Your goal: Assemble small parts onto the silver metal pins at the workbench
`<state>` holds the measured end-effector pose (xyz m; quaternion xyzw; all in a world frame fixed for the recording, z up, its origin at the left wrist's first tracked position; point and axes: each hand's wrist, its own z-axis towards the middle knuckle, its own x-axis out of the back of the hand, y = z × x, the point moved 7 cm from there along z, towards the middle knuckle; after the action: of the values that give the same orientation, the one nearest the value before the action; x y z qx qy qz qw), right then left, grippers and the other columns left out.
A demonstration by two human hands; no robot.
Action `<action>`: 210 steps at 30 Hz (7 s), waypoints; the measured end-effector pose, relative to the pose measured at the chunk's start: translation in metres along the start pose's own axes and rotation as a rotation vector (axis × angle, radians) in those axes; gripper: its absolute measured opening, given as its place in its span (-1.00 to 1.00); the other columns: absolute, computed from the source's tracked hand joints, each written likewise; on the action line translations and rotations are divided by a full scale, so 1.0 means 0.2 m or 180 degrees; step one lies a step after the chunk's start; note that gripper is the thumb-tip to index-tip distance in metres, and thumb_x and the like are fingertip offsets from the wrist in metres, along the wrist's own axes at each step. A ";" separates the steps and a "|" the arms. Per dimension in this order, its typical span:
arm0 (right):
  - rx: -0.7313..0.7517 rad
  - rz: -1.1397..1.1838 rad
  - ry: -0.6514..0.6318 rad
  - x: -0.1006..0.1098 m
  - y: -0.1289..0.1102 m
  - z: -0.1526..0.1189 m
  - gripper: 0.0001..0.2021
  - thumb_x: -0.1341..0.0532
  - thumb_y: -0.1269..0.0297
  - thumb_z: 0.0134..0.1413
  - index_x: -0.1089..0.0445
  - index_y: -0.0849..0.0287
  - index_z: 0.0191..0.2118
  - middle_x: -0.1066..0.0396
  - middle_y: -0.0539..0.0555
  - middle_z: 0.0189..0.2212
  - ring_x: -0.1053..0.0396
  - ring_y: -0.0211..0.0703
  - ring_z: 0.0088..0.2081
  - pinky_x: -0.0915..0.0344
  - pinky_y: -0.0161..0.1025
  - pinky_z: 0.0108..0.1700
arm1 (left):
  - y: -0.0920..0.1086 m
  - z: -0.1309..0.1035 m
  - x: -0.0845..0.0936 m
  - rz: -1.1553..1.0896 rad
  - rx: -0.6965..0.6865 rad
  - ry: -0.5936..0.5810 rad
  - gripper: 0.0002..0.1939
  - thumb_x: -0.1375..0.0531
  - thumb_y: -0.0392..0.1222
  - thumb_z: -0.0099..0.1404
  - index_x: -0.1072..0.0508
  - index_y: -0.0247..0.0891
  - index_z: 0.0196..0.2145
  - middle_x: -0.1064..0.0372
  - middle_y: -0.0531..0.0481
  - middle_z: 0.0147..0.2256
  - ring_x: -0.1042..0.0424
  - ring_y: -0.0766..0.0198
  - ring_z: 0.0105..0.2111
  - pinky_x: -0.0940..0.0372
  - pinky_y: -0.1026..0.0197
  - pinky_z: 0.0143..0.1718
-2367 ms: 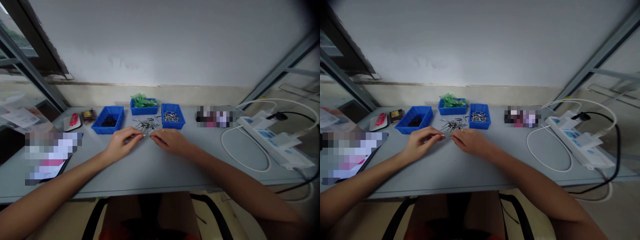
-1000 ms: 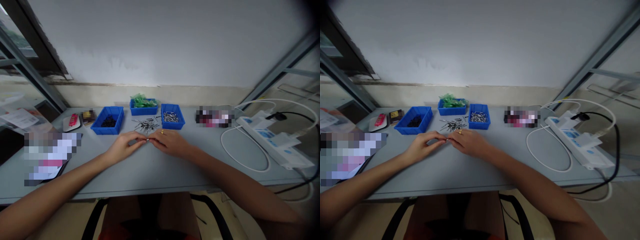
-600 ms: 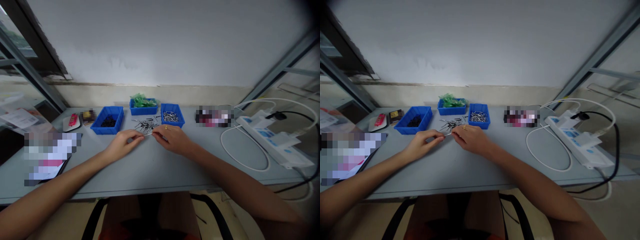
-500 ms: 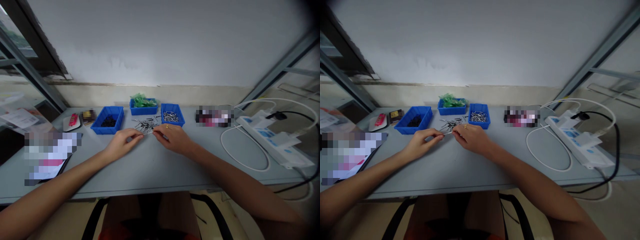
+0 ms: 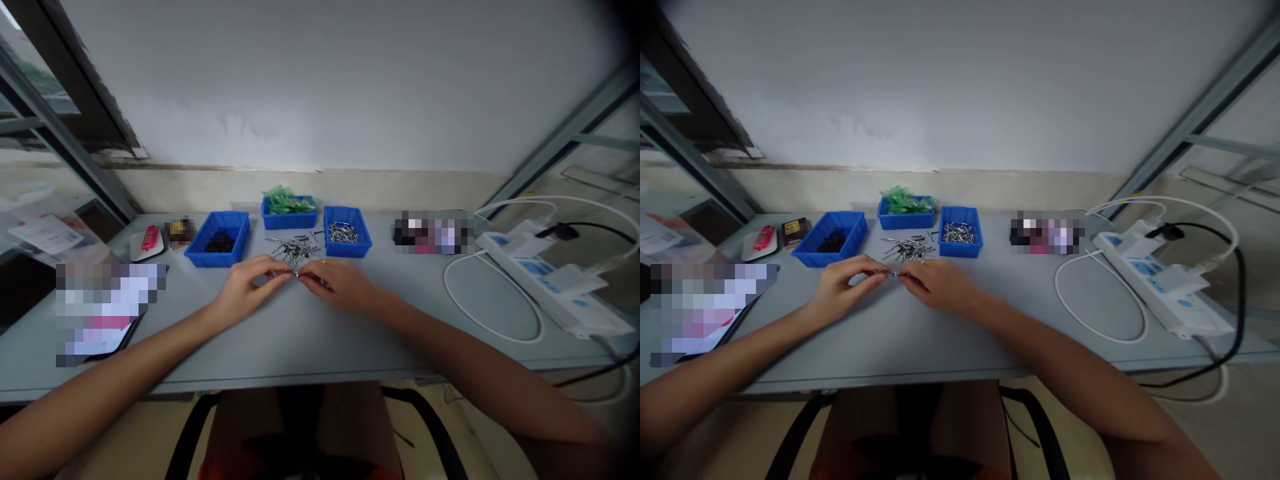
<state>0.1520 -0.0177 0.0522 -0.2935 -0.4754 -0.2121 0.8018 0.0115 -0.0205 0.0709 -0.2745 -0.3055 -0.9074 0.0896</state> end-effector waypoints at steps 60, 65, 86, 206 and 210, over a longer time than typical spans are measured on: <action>0.0307 -0.0527 -0.0164 -0.01 0.00 0.00 -0.69 0.03 0.24 0.31 -0.43 0.22 -0.27 -0.45 0.09 -0.41 -0.34 -0.23 -0.37 -0.15 -0.27 -0.31 | -0.06 -0.01 -0.02 0.0280 0.0401 -0.0212 -0.82 -0.13 -0.17 0.32 -0.50 -0.29 -0.27 -0.46 -0.04 -0.38 -0.42 0.32 -0.37 -0.34 0.33 -0.40; 0.0270 -0.0603 -0.0134 0.00 0.01 0.00 -0.69 0.02 0.25 0.30 -0.44 0.22 -0.26 -0.45 0.09 -0.41 -0.35 -0.23 -0.35 -0.15 -0.29 -0.30 | -0.06 0.00 -0.01 0.0336 0.0386 -0.0214 -0.83 -0.14 -0.18 0.30 -0.49 -0.29 -0.29 -0.45 -0.03 -0.39 -0.41 0.33 -0.39 -0.33 0.34 -0.40; 0.0071 -0.0426 0.0189 0.06 0.02 -0.01 -0.66 0.10 0.20 0.34 -0.39 0.19 -0.17 -0.48 0.10 -0.30 -0.39 -0.21 -0.26 -0.23 -0.27 -0.22 | -0.08 -0.01 -0.07 0.0257 0.0514 -0.0680 -0.79 -0.09 -0.16 0.33 -0.48 -0.29 -0.31 -0.46 -0.01 -0.40 -0.41 0.37 -0.43 -0.34 0.40 -0.47; 0.0282 -0.0335 0.0016 0.05 0.00 -0.01 -0.80 0.02 0.34 0.26 -0.32 0.19 -0.15 -0.41 0.14 -0.17 -0.35 -0.18 -0.14 -0.26 -0.23 -0.14 | -0.10 -0.02 -0.06 0.0607 0.0409 -0.0617 -0.72 -0.01 -0.12 0.40 -0.43 -0.30 -0.34 -0.43 -0.01 -0.43 -0.40 0.33 -0.43 -0.27 0.29 -0.39; 0.0507 -0.0392 0.0015 0.05 -0.04 -0.01 -0.78 0.01 0.32 0.28 -0.35 0.20 -0.15 -0.42 0.13 -0.20 -0.34 -0.19 -0.14 -0.26 -0.23 -0.11 | -0.11 -0.02 -0.06 0.0589 0.0507 -0.0597 -0.72 -0.02 -0.11 0.40 -0.44 -0.29 -0.32 -0.45 -0.01 -0.40 -0.41 0.32 -0.40 -0.28 0.28 -0.36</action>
<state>0.1536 -0.0250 0.0623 -0.1985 -0.5060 -0.2232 0.8092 0.0123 -0.0051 0.0512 -0.3770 -0.3570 -0.8385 0.1654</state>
